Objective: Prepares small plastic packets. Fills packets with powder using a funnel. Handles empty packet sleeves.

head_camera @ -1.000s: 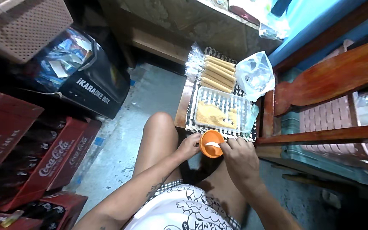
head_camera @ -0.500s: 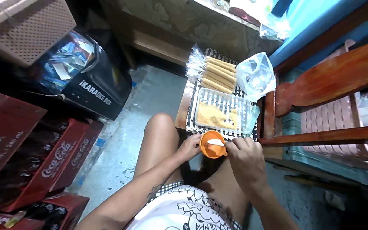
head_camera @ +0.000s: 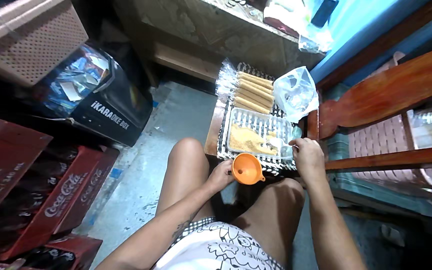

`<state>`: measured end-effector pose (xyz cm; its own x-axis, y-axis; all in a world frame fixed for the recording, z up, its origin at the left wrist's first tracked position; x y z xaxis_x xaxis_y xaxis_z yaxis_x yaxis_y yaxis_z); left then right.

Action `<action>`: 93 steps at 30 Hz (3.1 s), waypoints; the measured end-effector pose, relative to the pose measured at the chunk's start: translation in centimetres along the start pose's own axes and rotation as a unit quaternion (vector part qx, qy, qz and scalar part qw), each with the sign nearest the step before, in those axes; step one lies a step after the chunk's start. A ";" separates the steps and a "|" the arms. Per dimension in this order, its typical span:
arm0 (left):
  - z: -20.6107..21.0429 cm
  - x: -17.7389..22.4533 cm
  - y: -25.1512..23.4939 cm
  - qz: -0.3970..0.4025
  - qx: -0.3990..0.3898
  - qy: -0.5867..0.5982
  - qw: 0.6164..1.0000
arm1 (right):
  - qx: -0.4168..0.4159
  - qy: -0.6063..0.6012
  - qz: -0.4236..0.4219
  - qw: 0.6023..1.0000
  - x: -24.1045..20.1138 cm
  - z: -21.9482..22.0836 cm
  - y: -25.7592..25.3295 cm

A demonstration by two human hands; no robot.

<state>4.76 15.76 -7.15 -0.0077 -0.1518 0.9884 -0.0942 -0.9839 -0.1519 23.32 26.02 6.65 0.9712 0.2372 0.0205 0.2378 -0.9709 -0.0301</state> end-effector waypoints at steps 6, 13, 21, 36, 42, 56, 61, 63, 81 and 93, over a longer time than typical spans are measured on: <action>-0.7 0.0 0.2 -0.046 0.033 0.007 0.998 | 0.016 0.001 0.029 0.999 1.6 3.2 -1.3; -0.9 0.2 0.2 -0.022 0.044 -0.012 0.999 | -0.007 -0.035 0.060 0.998 2.3 3.3 -1.1; -0.7 1.2 0.4 -0.016 0.048 -0.022 0.998 | -0.020 -0.073 0.066 0.995 2.2 3.6 0.5; -0.5 0.8 0.2 0.016 0.041 -0.015 0.999 | -0.085 -0.201 0.069 0.973 -0.4 6.0 -0.3; -0.2 0.7 0.2 0.020 0.033 -0.025 0.999 | -0.095 -0.211 0.060 0.971 -0.4 6.6 -1.3; -0.1 -0.3 0.0 -0.005 0.023 -0.019 1.000 | -0.095 -0.286 0.086 0.950 2.5 5.3 0.4; -0.2 -0.4 -0.1 -0.021 0.021 -0.016 0.999 | -0.097 -0.297 0.067 0.948 2.0 3.2 0.8; -0.2 -0.4 -0.1 -0.015 0.023 -0.019 0.999 | -0.106 -0.298 0.052 0.947 1.5 2.2 1.7; -0.1 -0.2 -0.1 0.004 0.016 -0.032 0.999 | 0.143 0.057 -0.248 0.956 -11.6 -1.4 9.6; -0.1 -0.2 -0.1 0.008 0.017 -0.023 1.000 | 0.206 0.049 -0.240 0.948 -10.1 -5.7 10.1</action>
<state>4.63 15.91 -7.30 0.0360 -0.1705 0.9847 -0.0605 -0.9839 -0.1682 15.80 13.61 11.81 0.7496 0.6235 0.2222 0.6554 -0.6521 -0.3811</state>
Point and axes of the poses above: each hand's wrist, its own y-axis away from the middle knuckle, its own z-axis out of the palm, x = y × z, the point moved 10 cm from there along -y, towards the middle knuckle, and after that the axes turned 13 degrees about y, right-handed, at the moved point
